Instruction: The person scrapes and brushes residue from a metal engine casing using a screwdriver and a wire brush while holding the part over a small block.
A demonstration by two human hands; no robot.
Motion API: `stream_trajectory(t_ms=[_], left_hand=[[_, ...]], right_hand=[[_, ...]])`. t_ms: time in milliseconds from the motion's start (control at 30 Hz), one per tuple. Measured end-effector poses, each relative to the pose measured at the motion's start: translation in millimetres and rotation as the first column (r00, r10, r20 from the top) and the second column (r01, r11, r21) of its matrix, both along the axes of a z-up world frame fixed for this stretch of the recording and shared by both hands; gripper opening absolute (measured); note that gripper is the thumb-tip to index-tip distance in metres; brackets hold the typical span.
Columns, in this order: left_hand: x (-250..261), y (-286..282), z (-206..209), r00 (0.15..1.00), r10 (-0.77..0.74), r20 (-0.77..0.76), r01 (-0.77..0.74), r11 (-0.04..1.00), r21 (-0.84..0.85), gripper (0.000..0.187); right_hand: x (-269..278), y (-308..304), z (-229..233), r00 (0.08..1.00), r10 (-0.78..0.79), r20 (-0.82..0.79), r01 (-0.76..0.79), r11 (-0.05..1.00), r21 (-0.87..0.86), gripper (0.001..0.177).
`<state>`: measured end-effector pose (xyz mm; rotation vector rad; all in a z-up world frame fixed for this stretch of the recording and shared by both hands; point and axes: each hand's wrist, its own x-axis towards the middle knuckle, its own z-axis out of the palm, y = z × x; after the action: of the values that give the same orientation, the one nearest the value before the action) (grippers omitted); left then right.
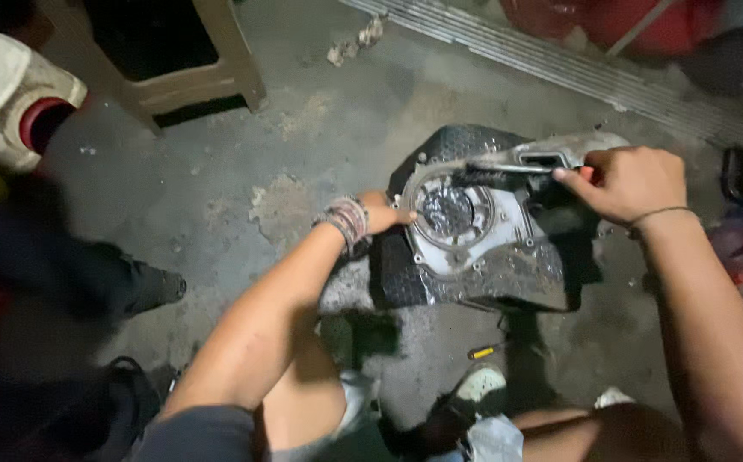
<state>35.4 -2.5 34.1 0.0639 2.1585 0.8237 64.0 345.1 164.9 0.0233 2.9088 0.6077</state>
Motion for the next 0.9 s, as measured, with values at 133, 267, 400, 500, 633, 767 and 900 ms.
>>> stream_trajectory(t_ms=[133, 267, 400, 500, 633, 767, 900], left_hand=[[-12.5, 4.9, -5.1, 0.988, -0.146, -0.059, 0.139, 0.984, -0.114, 0.103], [-3.4, 12.3, -2.4, 0.983, -0.17, -0.069, 0.16, 0.979, -0.129, 0.083], [-5.2, 11.4, -1.7, 0.969, -0.209, -0.129, 0.201, 0.977, -0.077, 0.067], [-8.6, 3.0, 26.4, 0.991, -0.128, -0.029, 0.129, 0.992, 0.006, 0.072], [-0.7, -1.2, 50.7, 0.987, -0.158, -0.028, 0.158, 0.987, -0.022, 0.066], [-2.8, 7.3, 37.8, 0.987, -0.159, -0.016, 0.158, 0.987, -0.03, 0.067], [-22.1, 5.2, 13.0, 0.976, -0.212, -0.048, 0.208, 0.974, -0.087, 0.054]], right_hand=[[-36.7, -30.7, 7.7, 0.997, -0.064, 0.053, 0.06, 0.996, 0.068, 0.074], [-46.7, -66.6, 8.0, 0.974, 0.006, 0.227, -0.019, 0.998, 0.053, 0.085], [-65.7, -46.1, 29.8, 0.968, 0.026, 0.25, -0.091, 0.963, 0.254, 0.08], [-68.9, -98.1, 21.8, 0.97, 0.108, 0.219, -0.134, 0.985, 0.108, 0.063], [-65.3, -71.1, 47.3, 0.955, 0.048, 0.293, -0.107, 0.976, 0.19, 0.07], [-42.5, -89.5, 54.0, 0.961, -0.046, 0.271, -0.008, 0.981, 0.193, 0.064], [-12.6, -95.3, 6.5, 0.94, -0.056, 0.336, 0.104, 0.987, -0.125, 0.057]])
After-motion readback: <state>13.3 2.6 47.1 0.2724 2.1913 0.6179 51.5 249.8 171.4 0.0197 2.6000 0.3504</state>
